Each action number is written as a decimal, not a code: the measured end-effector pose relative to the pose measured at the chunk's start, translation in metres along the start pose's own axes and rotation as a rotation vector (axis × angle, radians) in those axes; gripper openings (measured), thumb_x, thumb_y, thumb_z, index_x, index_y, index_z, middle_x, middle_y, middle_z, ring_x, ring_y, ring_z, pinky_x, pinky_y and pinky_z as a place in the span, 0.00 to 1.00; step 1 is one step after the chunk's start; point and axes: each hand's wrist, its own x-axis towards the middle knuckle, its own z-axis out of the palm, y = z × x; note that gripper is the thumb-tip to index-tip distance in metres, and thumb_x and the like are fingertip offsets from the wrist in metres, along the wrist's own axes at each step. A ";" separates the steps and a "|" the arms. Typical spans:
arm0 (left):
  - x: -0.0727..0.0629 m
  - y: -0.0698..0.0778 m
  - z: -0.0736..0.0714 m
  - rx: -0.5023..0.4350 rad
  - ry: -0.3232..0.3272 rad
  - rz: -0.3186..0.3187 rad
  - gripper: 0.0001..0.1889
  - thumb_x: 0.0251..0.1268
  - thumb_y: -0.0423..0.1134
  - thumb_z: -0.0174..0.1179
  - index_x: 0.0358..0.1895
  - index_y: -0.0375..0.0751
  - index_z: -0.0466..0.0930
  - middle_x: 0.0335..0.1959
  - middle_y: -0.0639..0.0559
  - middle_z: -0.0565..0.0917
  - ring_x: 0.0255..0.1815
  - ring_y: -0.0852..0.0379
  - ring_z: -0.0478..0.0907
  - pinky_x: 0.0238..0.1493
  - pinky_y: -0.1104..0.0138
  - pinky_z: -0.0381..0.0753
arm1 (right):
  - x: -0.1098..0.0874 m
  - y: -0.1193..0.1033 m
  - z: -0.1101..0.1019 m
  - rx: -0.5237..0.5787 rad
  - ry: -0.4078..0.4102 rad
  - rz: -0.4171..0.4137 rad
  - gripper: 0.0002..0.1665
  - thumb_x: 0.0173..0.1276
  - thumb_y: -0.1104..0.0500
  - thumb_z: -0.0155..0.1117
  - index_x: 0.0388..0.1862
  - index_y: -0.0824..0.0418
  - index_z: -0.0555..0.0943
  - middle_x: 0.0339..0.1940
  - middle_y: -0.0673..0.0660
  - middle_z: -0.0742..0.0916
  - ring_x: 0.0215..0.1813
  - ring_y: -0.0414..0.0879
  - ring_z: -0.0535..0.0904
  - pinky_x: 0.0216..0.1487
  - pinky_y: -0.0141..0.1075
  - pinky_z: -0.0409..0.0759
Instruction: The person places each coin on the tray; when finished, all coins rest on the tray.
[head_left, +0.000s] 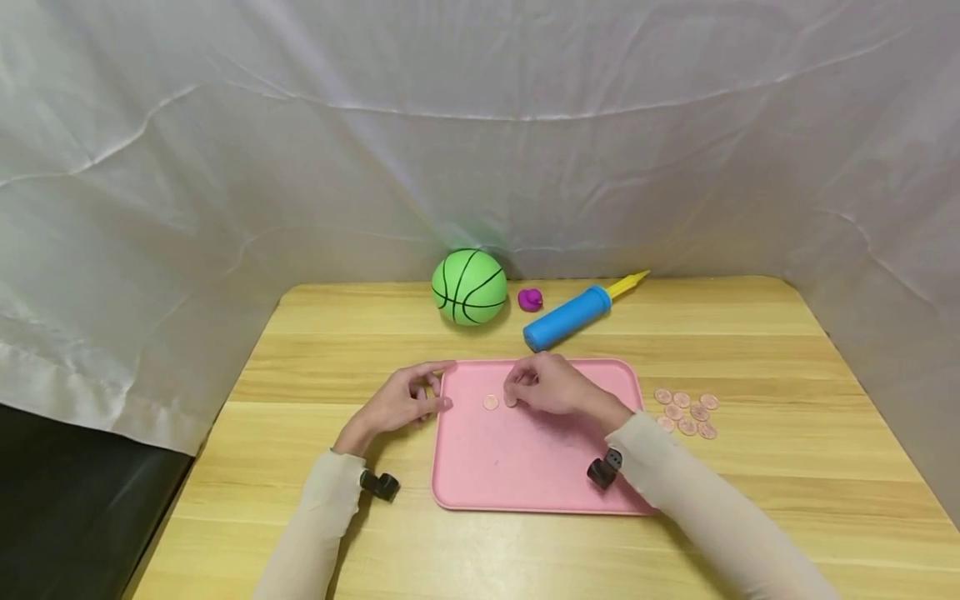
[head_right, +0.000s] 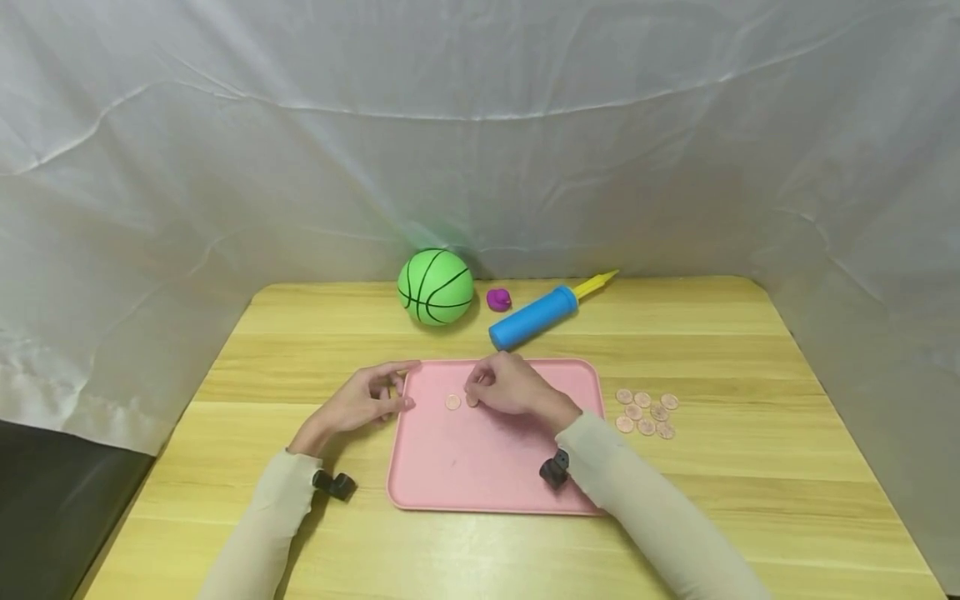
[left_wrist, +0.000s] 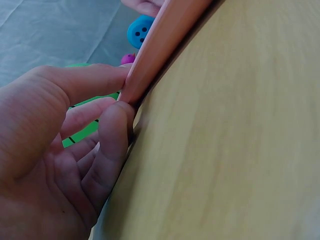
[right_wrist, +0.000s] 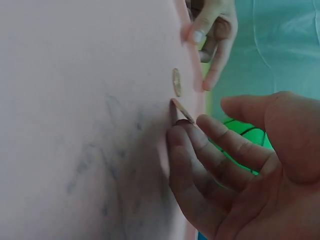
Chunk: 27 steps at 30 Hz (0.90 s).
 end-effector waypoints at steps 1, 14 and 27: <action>0.000 0.000 0.000 0.001 0.001 -0.001 0.36 0.71 0.34 0.73 0.80 0.42 0.74 0.48 0.41 0.81 0.26 0.61 0.75 0.22 0.71 0.84 | -0.001 -0.001 -0.002 0.007 -0.003 -0.004 0.09 0.80 0.57 0.68 0.44 0.58 0.92 0.36 0.53 0.93 0.37 0.42 0.83 0.40 0.31 0.81; 0.000 0.000 -0.001 0.013 0.004 -0.008 0.35 0.70 0.35 0.74 0.80 0.42 0.74 0.47 0.43 0.81 0.26 0.61 0.76 0.24 0.71 0.84 | -0.012 -0.001 -0.020 0.019 0.013 -0.018 0.16 0.84 0.54 0.64 0.56 0.65 0.88 0.39 0.63 0.90 0.31 0.52 0.89 0.35 0.32 0.85; 0.000 0.001 -0.001 0.012 0.000 -0.004 0.36 0.70 0.36 0.74 0.80 0.41 0.74 0.47 0.43 0.81 0.26 0.60 0.76 0.23 0.72 0.83 | -0.037 0.015 -0.040 0.000 0.060 -0.011 0.16 0.83 0.55 0.65 0.57 0.65 0.88 0.41 0.62 0.90 0.29 0.48 0.86 0.34 0.32 0.84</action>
